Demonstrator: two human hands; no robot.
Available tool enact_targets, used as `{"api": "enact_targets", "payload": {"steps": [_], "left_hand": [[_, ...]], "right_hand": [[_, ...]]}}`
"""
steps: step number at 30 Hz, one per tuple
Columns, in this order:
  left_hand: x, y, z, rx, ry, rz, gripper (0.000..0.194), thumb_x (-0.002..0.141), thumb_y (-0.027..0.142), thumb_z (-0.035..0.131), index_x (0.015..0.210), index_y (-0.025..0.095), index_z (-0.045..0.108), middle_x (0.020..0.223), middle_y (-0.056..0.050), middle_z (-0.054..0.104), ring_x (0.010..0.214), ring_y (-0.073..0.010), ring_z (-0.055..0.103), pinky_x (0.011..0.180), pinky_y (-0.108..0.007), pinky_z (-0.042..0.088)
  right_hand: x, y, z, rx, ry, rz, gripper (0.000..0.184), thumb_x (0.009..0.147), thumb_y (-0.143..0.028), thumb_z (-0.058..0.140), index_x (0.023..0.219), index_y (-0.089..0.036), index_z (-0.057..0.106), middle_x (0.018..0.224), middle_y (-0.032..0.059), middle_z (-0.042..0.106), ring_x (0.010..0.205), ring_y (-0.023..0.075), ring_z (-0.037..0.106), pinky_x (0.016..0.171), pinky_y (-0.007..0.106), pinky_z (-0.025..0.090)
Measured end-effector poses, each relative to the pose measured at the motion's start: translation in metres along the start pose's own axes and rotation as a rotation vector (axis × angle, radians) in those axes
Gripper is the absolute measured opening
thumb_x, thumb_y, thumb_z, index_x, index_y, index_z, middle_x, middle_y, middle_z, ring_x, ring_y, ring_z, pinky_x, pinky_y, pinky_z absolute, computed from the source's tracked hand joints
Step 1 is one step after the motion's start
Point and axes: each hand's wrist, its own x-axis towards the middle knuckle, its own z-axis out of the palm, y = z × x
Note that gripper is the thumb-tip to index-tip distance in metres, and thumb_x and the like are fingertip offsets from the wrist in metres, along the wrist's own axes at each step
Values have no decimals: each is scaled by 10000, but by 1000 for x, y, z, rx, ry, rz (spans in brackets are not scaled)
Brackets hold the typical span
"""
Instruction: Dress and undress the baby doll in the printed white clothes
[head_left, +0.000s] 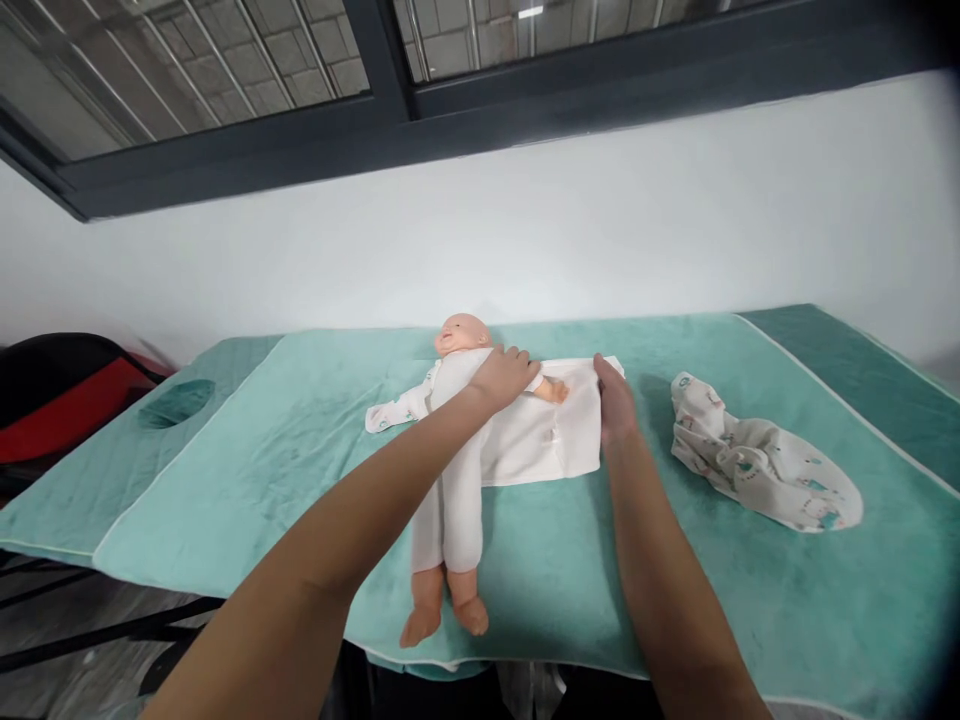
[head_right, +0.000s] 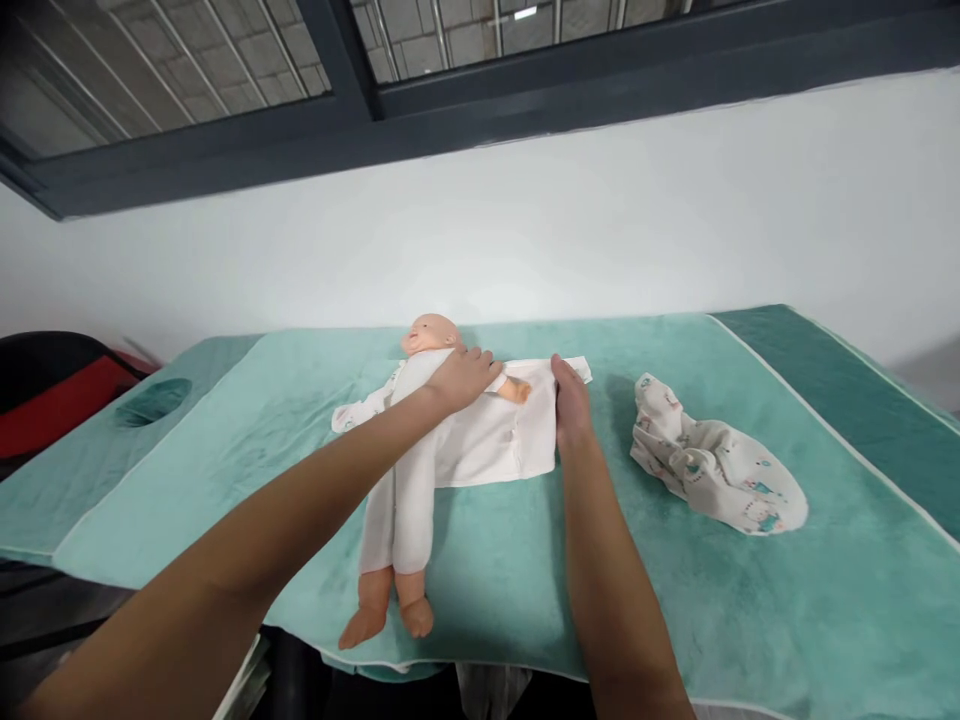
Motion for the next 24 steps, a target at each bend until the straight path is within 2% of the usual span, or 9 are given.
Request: {"api": "enact_targets", "payload": {"steps": [3, 5, 10, 14, 18, 21, 24], "left_hand": [[9, 19, 5, -6, 53, -116, 373, 914, 78, 401, 1265, 111, 522, 1142, -180, 597, 1033, -289, 581, 877, -419, 370], [16, 27, 8, -40, 62, -178, 433, 906, 99, 444, 1339, 104, 453, 1177, -176, 587, 1034, -283, 587, 874, -403, 380], [26, 23, 12, -83, 45, -296, 502, 846, 101, 562, 1329, 119, 428, 1154, -168, 601, 1062, -282, 592, 883, -383, 395], [30, 18, 15, -116, 40, -343, 392, 881, 96, 491, 1272, 90, 469, 1133, -203, 610, 1063, -306, 601, 882, -417, 410], [30, 23, 19, -187, 33, -220, 377, 944, 185, 426, 1316, 154, 475, 1225, -171, 604, 1116, -296, 591, 912, -437, 409], [26, 23, 19, -236, 25, -69, 400, 955, 278, 443, 1353, 251, 466, 1307, -89, 594, 1166, -251, 572, 949, -411, 395], [22, 17, 17, -305, 22, 15, 396, 948, 290, 442, 1339, 252, 489, 1314, -89, 603, 1151, -246, 578, 970, -425, 378]], "right_hand": [[-12, -9, 9, 120, -87, -28, 568, 850, -727, 442, 1088, -229, 574, 1006, 66, 704, 938, 278, 669, 783, 405, 551], [-19, -14, 12, 158, -153, -23, 489, 856, -664, 499, 1095, -242, 563, 1011, 49, 699, 962, 267, 665, 815, 397, 547], [-30, -21, 19, 248, -323, -29, 361, 852, -535, 563, 1089, -263, 569, 1055, 33, 696, 995, 260, 656, 867, 398, 535], [-38, -17, 43, 313, -353, 5, 365, 804, -529, 639, 1027, -246, 582, 983, 42, 702, 943, 251, 655, 832, 380, 539], [-39, -13, 58, 547, -357, -6, 297, 752, -407, 760, 938, -248, 592, 893, 2, 675, 827, 182, 631, 769, 301, 526], [-35, -14, 54, 689, -292, -24, 264, 724, -312, 794, 891, -248, 600, 861, -25, 645, 769, 138, 598, 716, 251, 507], [-32, -17, 46, 712, -292, -32, 252, 735, -298, 779, 912, -249, 604, 872, -25, 630, 762, 130, 583, 695, 246, 496]]}}
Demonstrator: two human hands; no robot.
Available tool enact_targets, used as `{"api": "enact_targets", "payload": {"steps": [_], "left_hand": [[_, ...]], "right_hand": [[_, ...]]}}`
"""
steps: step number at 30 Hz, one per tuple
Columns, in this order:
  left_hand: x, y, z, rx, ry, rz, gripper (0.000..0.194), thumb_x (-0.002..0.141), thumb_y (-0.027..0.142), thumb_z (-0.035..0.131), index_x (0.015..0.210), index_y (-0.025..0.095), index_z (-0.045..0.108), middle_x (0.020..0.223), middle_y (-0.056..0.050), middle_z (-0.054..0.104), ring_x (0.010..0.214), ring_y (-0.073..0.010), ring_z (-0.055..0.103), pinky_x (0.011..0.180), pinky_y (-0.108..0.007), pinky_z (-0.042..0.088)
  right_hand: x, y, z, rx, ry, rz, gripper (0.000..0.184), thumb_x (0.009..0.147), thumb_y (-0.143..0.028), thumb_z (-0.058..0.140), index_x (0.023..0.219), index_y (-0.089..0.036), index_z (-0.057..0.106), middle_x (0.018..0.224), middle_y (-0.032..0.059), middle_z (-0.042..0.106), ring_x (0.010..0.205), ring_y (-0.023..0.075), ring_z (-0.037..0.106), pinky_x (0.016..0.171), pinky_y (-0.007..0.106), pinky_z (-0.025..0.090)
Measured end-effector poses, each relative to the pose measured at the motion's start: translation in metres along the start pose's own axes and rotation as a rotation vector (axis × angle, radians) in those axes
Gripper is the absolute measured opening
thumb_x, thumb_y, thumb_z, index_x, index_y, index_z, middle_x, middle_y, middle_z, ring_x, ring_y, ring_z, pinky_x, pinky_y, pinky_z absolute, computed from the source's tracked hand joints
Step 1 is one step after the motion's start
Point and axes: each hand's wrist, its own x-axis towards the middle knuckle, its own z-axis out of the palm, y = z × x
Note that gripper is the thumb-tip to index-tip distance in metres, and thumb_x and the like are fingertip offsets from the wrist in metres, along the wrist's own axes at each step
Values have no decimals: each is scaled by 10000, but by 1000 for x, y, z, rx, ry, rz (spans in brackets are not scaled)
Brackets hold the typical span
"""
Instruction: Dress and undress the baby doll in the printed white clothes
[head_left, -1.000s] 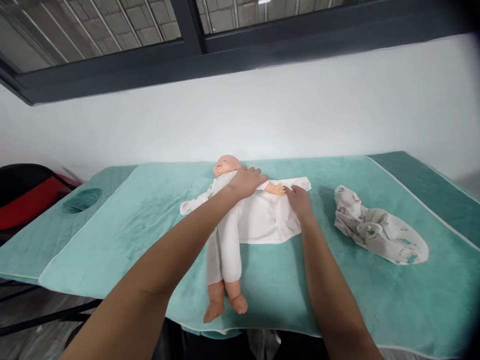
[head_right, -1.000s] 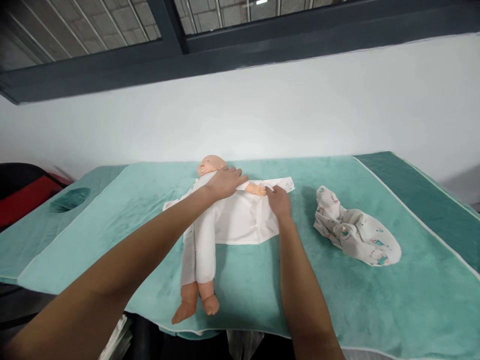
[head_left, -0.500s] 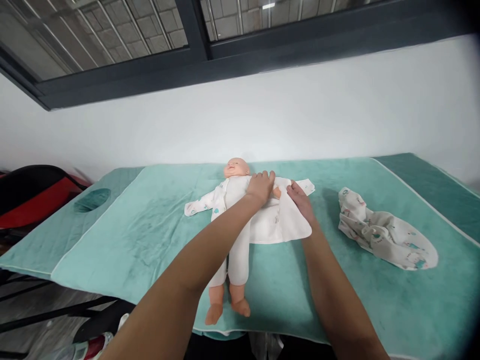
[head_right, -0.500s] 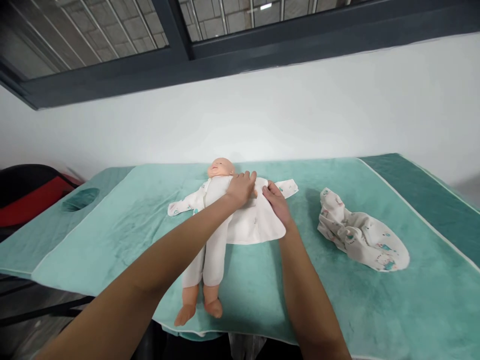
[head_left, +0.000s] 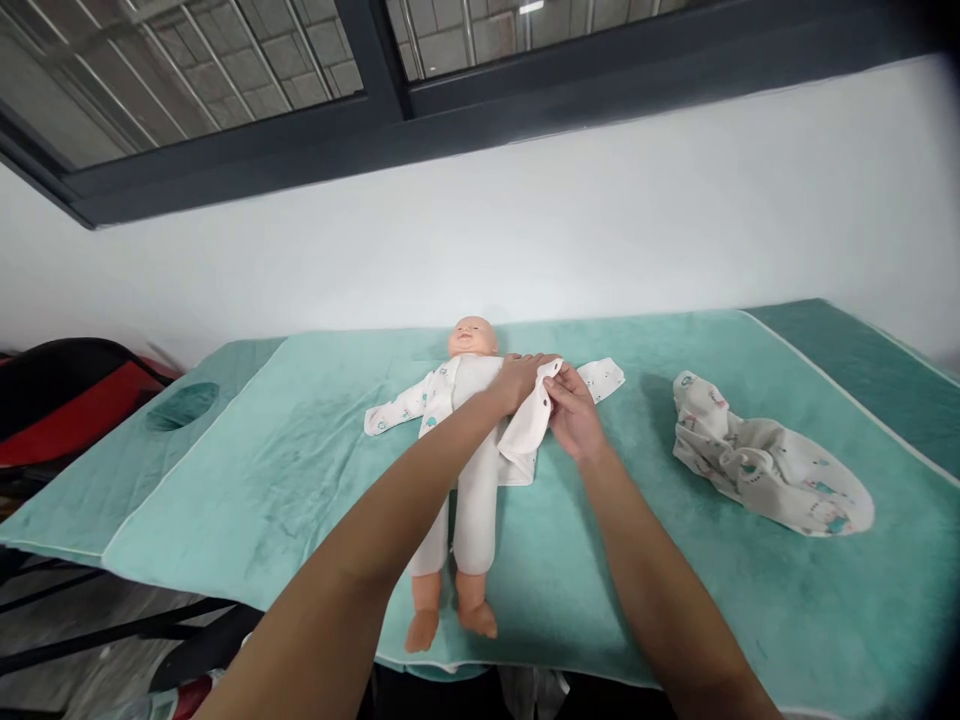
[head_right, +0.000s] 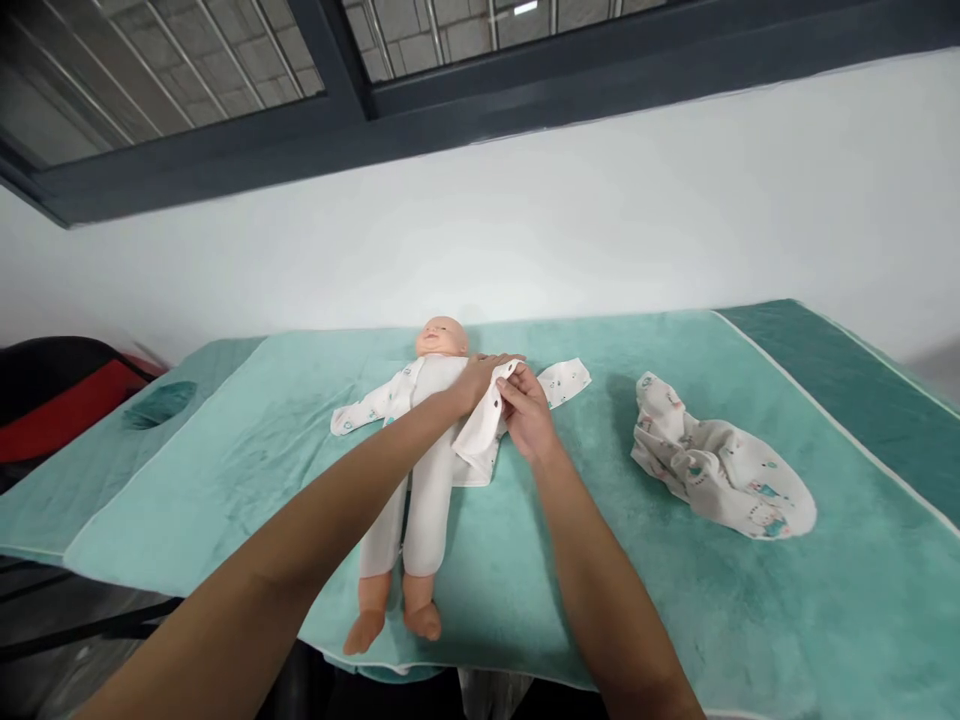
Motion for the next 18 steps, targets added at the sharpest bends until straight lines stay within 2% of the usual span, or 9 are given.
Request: {"api": "enact_targets", "payload": {"steps": [2, 4, 7, 10, 13, 16, 18], "left_hand": [[-1, -2, -2, -72, 1, 19, 411, 900, 325, 524, 1303, 240, 515, 1292, -92, 619, 1128, -260, 585, 984, -442, 368], [-1, -1, -2, -112, 18, -5, 432, 834, 345, 609, 1244, 225, 543, 1237, -88, 644, 1103, -272, 586, 987, -452, 366], [0, 4, 3, -116, 111, -98, 335, 850, 291, 566, 1169, 190, 566, 1144, -99, 662, 1077, -280, 577, 948, -450, 385], [0, 9, 12, -181, 244, -172, 237, 881, 209, 489, 1093, 193, 593, 1084, -92, 665, 1036, -256, 576, 902, -415, 409], [0, 7, 12, -380, 305, -133, 218, 847, 154, 495, 1020, 201, 619, 1067, -70, 670, 1047, -227, 570, 921, -369, 422], [-3, -3, 1, -643, 299, -102, 259, 784, 96, 471, 977, 169, 627, 1015, -61, 679, 976, -188, 597, 884, -312, 462], [-10, -15, -12, -710, 297, -110, 273, 749, 82, 446, 932, 155, 635, 951, -52, 680, 893, -171, 611, 828, -293, 481]], "right_hand": [[-2, -3, -2, -27, -38, 15, 246, 750, -315, 764, 914, -245, 596, 815, -28, 599, 675, 118, 544, 620, 239, 469], [-7, -5, -2, -59, -94, 47, 247, 759, -340, 755, 897, -239, 577, 726, -41, 537, 548, 98, 447, 510, 231, 395], [-14, -6, 1, -76, -174, 90, 280, 749, -375, 754, 883, -238, 550, 678, -49, 468, 479, 89, 340, 446, 235, 311], [-18, -6, 6, -65, -193, 108, 309, 739, -394, 752, 902, -247, 535, 725, -34, 484, 527, 110, 392, 490, 246, 360], [-18, -3, 6, -86, -218, 118, 295, 756, -393, 741, 926, -254, 544, 767, -22, 515, 567, 124, 428, 531, 255, 396], [-17, 2, 3, -96, -265, 140, 263, 787, -369, 732, 982, -263, 591, 799, -17, 548, 598, 125, 457, 554, 251, 408], [-18, 6, 3, -101, -304, 151, 268, 806, -335, 731, 1046, -273, 630, 846, -11, 583, 662, 127, 507, 603, 248, 433]]}}
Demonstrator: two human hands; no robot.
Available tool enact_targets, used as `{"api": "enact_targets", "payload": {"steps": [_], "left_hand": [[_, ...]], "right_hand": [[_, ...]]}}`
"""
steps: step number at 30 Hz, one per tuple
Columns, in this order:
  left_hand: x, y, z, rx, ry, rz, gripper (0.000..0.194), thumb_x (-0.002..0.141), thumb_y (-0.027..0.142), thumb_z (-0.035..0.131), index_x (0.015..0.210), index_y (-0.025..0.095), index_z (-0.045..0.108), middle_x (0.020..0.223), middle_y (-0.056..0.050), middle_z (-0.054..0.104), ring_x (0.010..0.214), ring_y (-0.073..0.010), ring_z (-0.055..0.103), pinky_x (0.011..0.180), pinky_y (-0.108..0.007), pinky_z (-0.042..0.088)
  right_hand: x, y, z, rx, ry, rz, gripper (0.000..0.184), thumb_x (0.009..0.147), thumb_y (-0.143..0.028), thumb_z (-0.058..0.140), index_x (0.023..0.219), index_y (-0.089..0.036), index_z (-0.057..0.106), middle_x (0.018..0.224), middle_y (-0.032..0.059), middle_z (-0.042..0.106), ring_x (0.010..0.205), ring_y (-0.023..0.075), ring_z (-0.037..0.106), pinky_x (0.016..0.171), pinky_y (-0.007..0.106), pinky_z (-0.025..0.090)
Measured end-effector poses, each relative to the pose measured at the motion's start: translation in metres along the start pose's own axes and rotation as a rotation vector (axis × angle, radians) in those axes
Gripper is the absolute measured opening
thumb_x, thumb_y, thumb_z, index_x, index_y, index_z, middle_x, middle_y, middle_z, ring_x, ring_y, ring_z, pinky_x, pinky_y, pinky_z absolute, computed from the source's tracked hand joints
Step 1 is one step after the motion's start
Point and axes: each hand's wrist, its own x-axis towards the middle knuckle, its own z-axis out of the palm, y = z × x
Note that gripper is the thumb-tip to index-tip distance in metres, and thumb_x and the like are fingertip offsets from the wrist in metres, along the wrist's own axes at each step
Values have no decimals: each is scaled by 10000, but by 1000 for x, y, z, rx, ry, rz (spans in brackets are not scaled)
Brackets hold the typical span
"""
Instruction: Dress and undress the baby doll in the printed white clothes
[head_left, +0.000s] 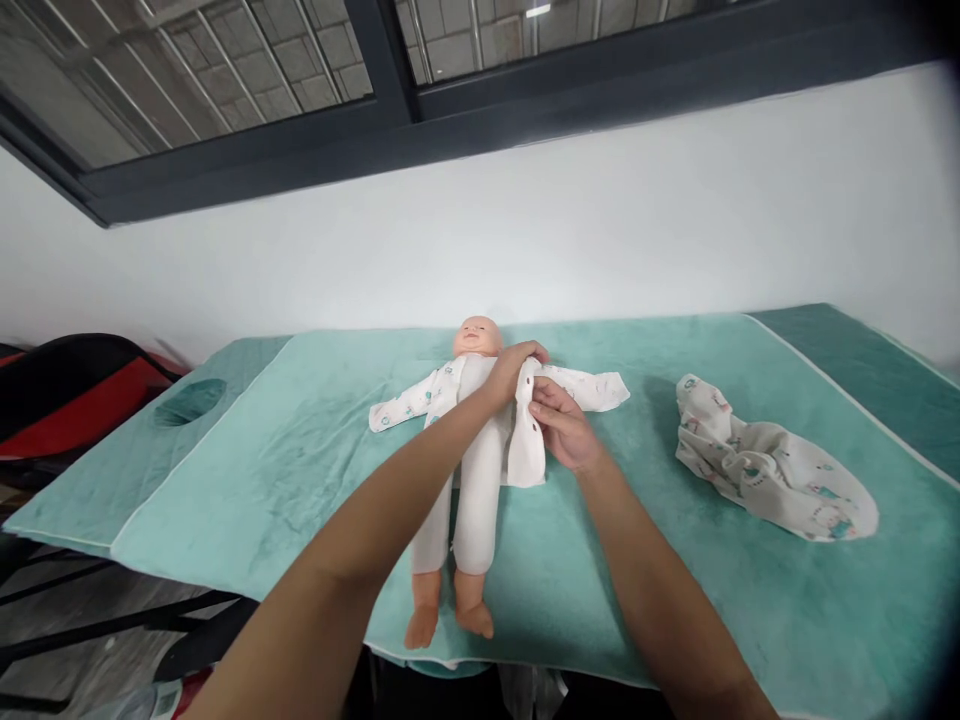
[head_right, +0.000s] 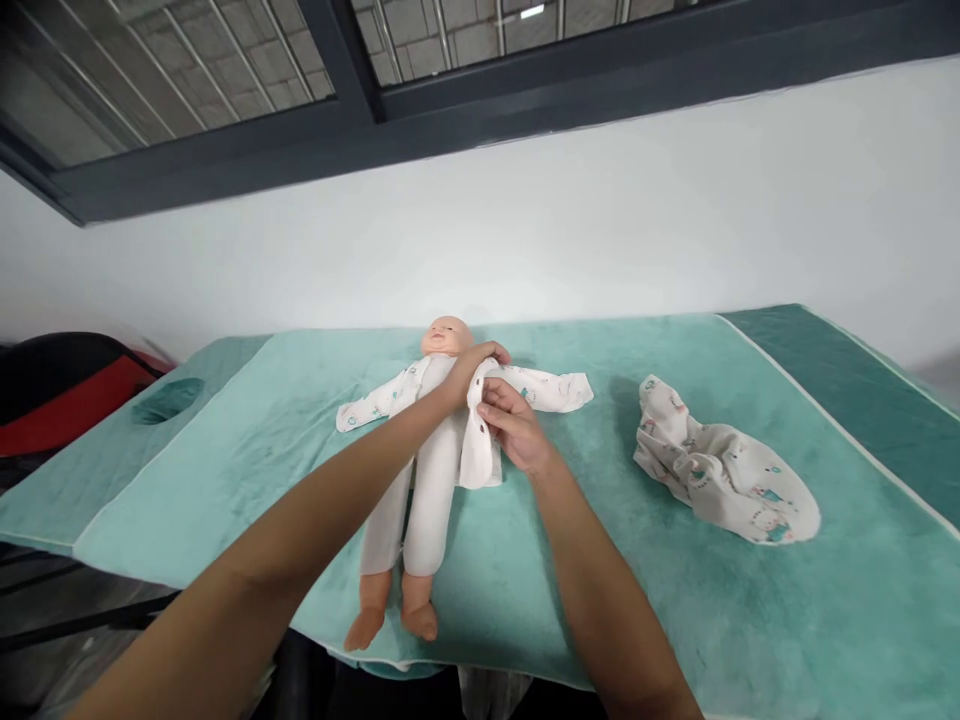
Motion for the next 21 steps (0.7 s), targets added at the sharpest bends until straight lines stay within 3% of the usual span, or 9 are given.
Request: {"api": "enact_targets", "payload": {"steps": [6, 10, 12, 16, 18, 21], "left_hand": [[-23, -11, -67, 131, 111, 29, 154, 717, 89, 461, 729, 175, 588, 855, -39, 665, 846, -174, 598, 823, -311, 472], [-45, -22, -89, 336, 158, -60, 161, 742, 73, 460, 722, 198, 559, 840, -38, 639, 877, -203, 574, 848, -349, 464], [-60, -26, -90, 402, 148, -70, 191, 770, 67, 454, 795, 206, 582, 909, -47, 637, 956, -216, 567, 885, -361, 453], [-100, -20, -79, 447, 257, -194, 141, 876, 225, 513, 1007, 214, 563, 1013, -51, 610, 963, -199, 572, 841, -341, 460], [-122, -11, -71, 465, 266, -306, 195, 848, 336, 600, 992, 216, 548, 967, -37, 605, 897, -196, 570, 776, -327, 458], [-145, 4, -58, 509, 217, -389, 164, 825, 350, 617, 888, 216, 546, 879, -28, 606, 871, -204, 557, 733, -317, 431]], "right_hand": [[-4, 0, 13, -162, -317, 55, 457, 868, -332, 698, 1314, -288, 607, 1141, 52, 660, 1010, 187, 606, 824, 314, 485], [-8, -5, 15, -230, -488, 100, 403, 889, -362, 675, 1272, -239, 646, 1206, 93, 674, 1094, 229, 621, 905, 372, 481], [-9, -6, 11, -238, -412, 88, 359, 892, -370, 668, 1223, -231, 667, 1144, 90, 694, 989, 214, 654, 835, 353, 497], [-2, 1, 0, -321, -44, 9, 247, 875, -396, 661, 1043, -220, 702, 938, 52, 713, 783, 166, 637, 671, 287, 468], [3, 8, -5, -399, 120, -8, 222, 853, -407, 663, 954, -212, 693, 869, 36, 704, 737, 158, 618, 631, 273, 441], [9, 18, -8, -487, 269, -14, 235, 833, -425, 646, 898, -200, 669, 828, 27, 684, 718, 159, 598, 638, 278, 438]]}}
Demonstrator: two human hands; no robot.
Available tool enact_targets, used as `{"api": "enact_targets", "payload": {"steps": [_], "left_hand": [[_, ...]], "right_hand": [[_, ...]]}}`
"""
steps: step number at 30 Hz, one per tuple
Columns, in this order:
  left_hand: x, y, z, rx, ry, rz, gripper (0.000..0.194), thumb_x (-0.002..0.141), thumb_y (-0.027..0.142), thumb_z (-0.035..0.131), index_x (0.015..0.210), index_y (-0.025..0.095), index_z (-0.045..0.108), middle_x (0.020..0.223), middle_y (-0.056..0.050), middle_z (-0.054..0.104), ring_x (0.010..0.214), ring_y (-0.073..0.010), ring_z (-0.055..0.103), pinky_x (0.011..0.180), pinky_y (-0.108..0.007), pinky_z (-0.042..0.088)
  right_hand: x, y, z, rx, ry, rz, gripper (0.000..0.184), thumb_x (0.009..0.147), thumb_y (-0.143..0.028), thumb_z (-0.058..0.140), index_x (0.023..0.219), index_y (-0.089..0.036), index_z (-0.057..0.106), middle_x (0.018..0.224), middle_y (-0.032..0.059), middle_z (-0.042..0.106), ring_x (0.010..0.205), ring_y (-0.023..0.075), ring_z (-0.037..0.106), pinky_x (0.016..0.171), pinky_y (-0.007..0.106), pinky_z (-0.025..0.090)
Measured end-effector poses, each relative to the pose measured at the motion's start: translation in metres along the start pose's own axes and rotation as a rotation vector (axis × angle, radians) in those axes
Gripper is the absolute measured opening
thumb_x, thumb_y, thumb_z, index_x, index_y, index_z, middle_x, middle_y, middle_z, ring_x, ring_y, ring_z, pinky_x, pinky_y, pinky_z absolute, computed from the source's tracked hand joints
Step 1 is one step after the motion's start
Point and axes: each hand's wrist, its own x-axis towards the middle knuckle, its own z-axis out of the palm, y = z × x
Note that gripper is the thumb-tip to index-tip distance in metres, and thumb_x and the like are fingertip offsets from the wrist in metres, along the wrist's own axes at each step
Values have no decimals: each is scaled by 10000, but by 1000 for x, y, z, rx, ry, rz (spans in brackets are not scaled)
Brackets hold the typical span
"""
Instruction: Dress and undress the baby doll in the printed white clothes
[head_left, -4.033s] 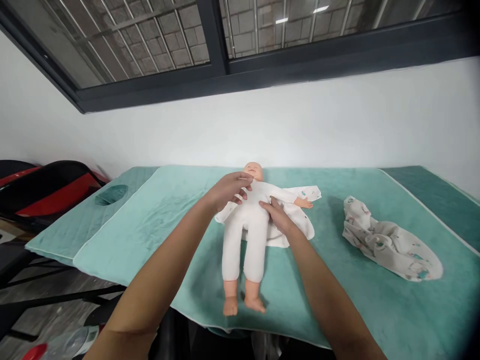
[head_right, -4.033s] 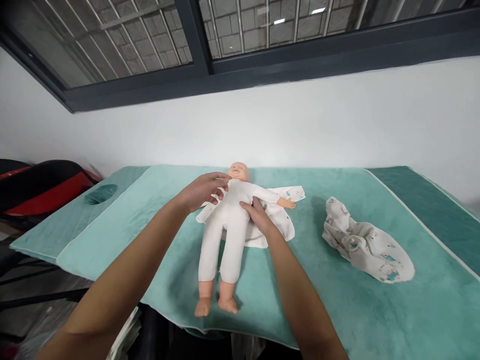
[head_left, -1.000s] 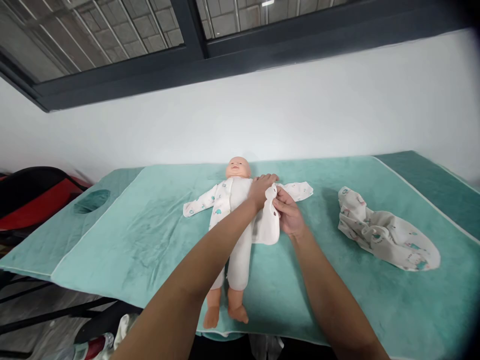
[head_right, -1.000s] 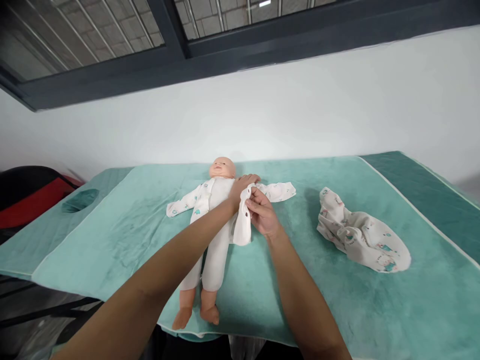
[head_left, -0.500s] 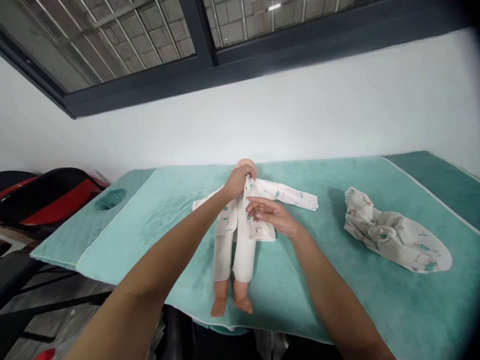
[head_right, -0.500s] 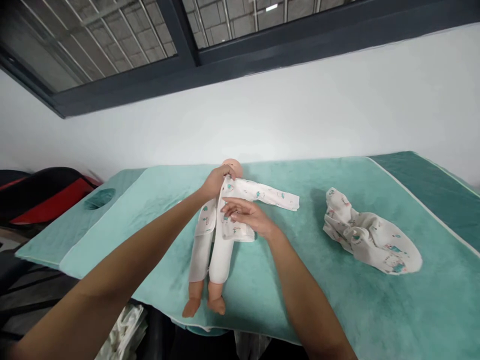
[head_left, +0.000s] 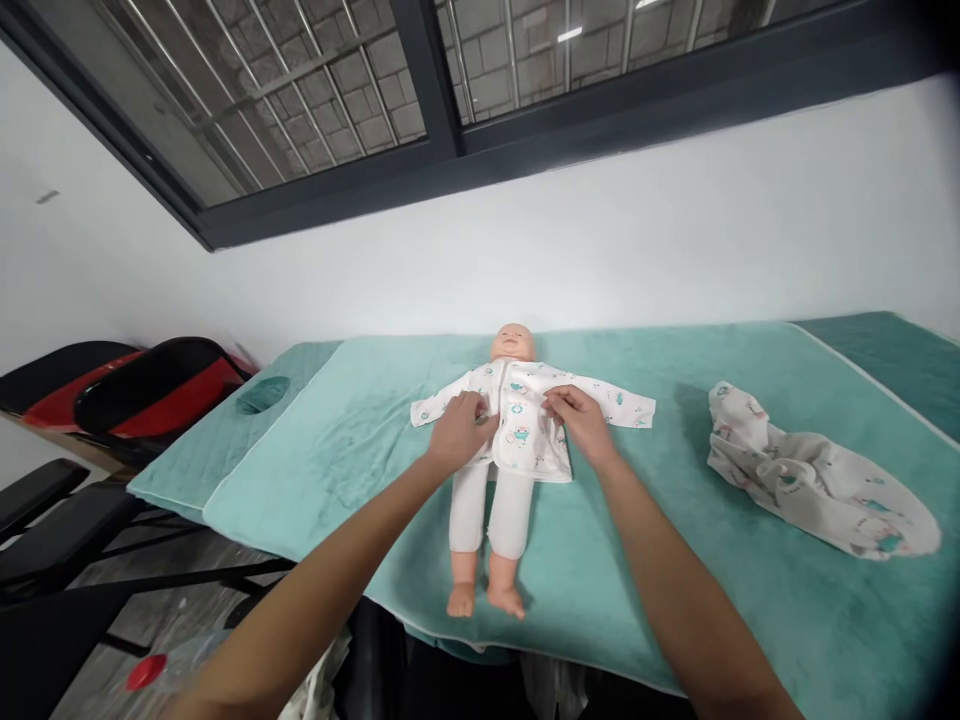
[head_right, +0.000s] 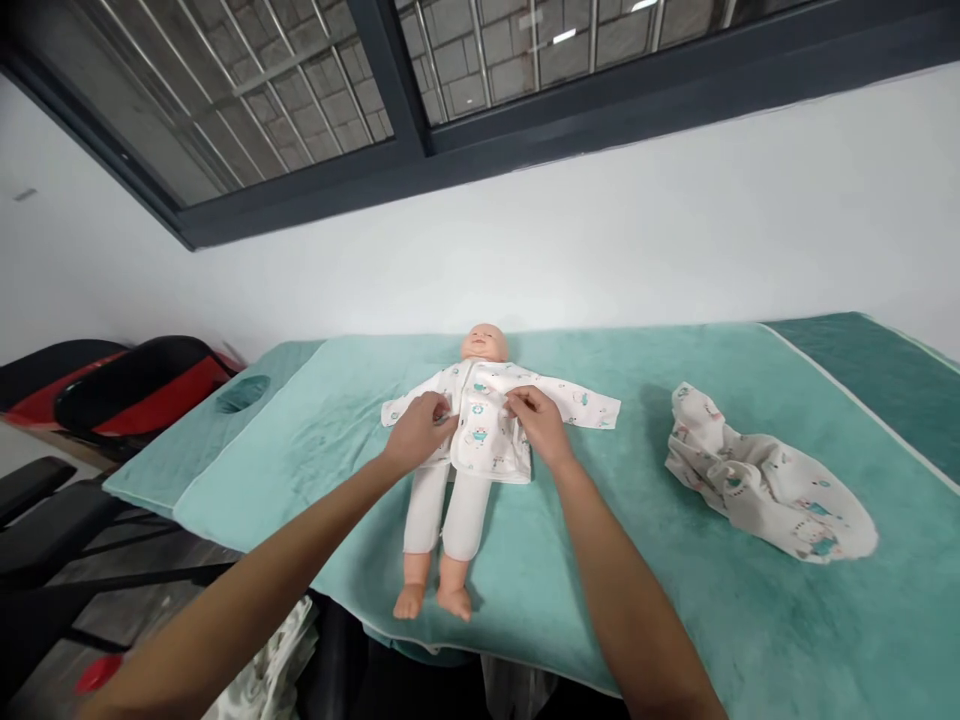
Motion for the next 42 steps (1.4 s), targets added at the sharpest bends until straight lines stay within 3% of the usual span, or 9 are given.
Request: {"api": "enact_targets", "payload": {"steps": [5, 10, 16, 19, 25, 31, 36, 39, 42], "left_hand": [[-9, 25, -4, -140, -29, -71, 90, 818, 247, 553, 742, 202, 537, 734, -7, 593, 705, -170, 539, 654, -301, 396], [-14, 29, -13, -513, -51, -46, 199, 898, 309, 481, 792, 189, 599, 730, 13, 608, 686, -140, 562, 658, -273, 444], [-60, -12, -8, -310, -32, 107, 182, 875, 337, 612, 1002, 209, 593, 928, -16, 609, 870, -176, 578, 798, -324, 484], [-83, -28, -2, -217, -28, 221, 315, 822, 324, 702, 1109, 241, 599, 1082, -43, 600, 1082, -224, 550, 940, -383, 469], [-97, -23, 5, -240, 75, 182, 135, 955, 273, 510, 930, 236, 637, 947, -38, 625, 946, -206, 565, 857, -376, 483], [-109, -17, 1, -396, -60, 253, 170, 962, 288, 498, 856, 237, 621, 870, -23, 648, 884, -188, 582, 823, -352, 472], [-97, -43, 4, -498, 89, 6, 163, 902, 336, 577, 1024, 231, 606, 1020, -39, 612, 937, -183, 587, 770, -317, 491], [-90, -55, 12, -518, 43, 14, 332, 870, 351, 627, 1173, 237, 557, 1133, -51, 575, 1017, -185, 573, 813, -315, 498], [-93, -55, 17, -501, 71, 17, 165, 940, 349, 518, 1022, 222, 586, 1004, -37, 602, 922, -176, 581, 801, -323, 490]], "right_hand": [[4, 16, 1, -154, 8, -27, 276, 840, -463, 619, 907, -198, 660, 818, 17, 651, 710, 171, 581, 707, 327, 470], [2, 10, 0, -332, 22, -351, 257, 851, -404, 634, 1039, -236, 681, 1187, 89, 617, 1160, 257, 528, 894, 392, 463], [-23, -14, 19, -522, -237, -497, 246, 934, -397, 597, 762, -220, 588, 770, 17, 578, 759, 187, 536, 722, 333, 405], [-36, -24, 28, -765, -403, -592, 308, 934, -460, 603, 748, -216, 575, 756, 22, 578, 759, 191, 520, 705, 328, 366], [-65, -25, 36, -1047, -334, -611, 321, 896, -542, 621, 867, -223, 613, 891, 79, 614, 875, 256, 542, 742, 371, 389], [-103, -6, 34, -848, -274, -519, 199, 999, -305, 474, 869, -237, 608, 848, 66, 605, 825, 237, 574, 745, 382, 442], [-108, -4, 34, -503, -278, -437, 122, 959, -271, 557, 870, -259, 640, 849, 45, 636, 800, 220, 599, 711, 371, 471], [-104, -6, 35, -479, -268, -451, 105, 943, -249, 578, 909, -276, 674, 907, 45, 681, 890, 238, 621, 819, 418, 482], [-101, -4, 33, -468, -118, -456, 115, 935, -252, 583, 982, -281, 683, 1085, 64, 693, 1062, 261, 613, 967, 485, 451]]}}
